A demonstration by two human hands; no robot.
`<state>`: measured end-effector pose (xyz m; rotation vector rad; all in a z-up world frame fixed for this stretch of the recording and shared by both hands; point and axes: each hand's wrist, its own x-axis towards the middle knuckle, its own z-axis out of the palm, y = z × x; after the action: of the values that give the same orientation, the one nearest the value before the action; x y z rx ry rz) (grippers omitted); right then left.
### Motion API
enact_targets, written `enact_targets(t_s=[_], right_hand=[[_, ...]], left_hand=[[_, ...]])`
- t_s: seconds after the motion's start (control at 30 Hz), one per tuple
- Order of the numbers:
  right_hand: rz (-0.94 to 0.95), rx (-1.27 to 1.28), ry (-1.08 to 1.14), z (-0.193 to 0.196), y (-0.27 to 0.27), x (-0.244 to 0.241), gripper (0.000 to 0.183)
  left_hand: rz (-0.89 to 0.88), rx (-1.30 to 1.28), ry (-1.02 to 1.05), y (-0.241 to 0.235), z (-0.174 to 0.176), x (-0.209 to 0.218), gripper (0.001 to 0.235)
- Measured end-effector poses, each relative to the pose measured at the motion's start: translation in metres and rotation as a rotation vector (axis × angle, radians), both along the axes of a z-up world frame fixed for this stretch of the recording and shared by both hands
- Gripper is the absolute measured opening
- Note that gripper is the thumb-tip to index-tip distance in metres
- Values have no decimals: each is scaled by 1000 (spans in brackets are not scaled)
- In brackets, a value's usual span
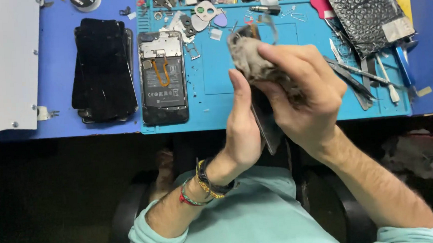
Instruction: Cleaning and preparing a smartphone screen component for repair using a cloth and a small metal tool
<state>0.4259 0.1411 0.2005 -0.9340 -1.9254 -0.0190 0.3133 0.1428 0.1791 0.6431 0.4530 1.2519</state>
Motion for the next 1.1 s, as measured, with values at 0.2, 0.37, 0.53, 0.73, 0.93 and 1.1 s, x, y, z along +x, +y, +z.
enact_targets(t_s=[0.2, 0.37, 0.53, 0.73, 0.93, 1.1], right_hand=[[284, -281, -12, -7, -23, 12, 31], [136, -570, -367, 17, -55, 71, 45], [85, -79, -72, 20, -16, 14, 24], [44, -288, -3, -16, -23, 18, 34], [-17, -182, -71, -12, -20, 35, 41], [88, -67, -48, 2, -38, 22, 18]], left_hand=[[174, 135, -105, 22, 8, -27, 63], [110, 315, -267, 31, 20, -48, 60], [-64, 109, -131, 8, 7, -4, 77], [99, 193, -309, 33, 4, -16, 71], [-39, 0, -493, 36, -5, -1, 83], [-23, 27, -500, 28, 10, 16, 68]])
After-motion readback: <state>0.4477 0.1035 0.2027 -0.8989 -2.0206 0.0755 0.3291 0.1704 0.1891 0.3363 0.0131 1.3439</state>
